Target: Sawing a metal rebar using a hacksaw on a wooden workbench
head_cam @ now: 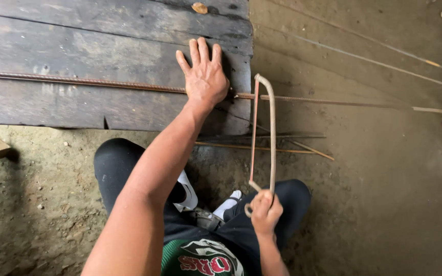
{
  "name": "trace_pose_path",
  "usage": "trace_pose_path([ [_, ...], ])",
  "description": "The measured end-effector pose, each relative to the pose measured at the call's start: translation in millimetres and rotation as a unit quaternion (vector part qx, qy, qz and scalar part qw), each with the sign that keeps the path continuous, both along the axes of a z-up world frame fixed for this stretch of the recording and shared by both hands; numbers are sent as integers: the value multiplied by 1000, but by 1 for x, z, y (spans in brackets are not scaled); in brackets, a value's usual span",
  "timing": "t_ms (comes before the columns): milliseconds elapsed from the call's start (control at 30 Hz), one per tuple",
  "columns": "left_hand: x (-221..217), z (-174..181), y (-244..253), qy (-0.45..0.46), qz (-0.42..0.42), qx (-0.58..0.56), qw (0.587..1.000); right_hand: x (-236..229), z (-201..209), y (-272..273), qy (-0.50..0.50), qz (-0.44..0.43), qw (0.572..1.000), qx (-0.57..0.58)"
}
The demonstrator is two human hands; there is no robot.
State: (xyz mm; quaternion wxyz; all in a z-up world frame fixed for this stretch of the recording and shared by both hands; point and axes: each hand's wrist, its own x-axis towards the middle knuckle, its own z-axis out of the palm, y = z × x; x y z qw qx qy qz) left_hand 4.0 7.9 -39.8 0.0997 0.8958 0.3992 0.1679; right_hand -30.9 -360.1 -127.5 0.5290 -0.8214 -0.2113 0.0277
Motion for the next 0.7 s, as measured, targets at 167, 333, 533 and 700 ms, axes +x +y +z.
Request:
trace_pose_path([
  [167, -2, -6, 0, -28, 13, 59, 998, 47, 70, 148, -83, -24, 994, 69],
  [333, 0, 1, -2, -21, 15, 23, 999, 45, 14, 87, -41, -37, 994, 93],
  [533, 1, 4, 2, -2, 6, -7, 1000, -51, 61, -19, -35, -7, 996, -85],
  [700, 0, -3, 1, -8, 21, 42, 999, 12, 36, 62, 120, -29, 986, 113],
])
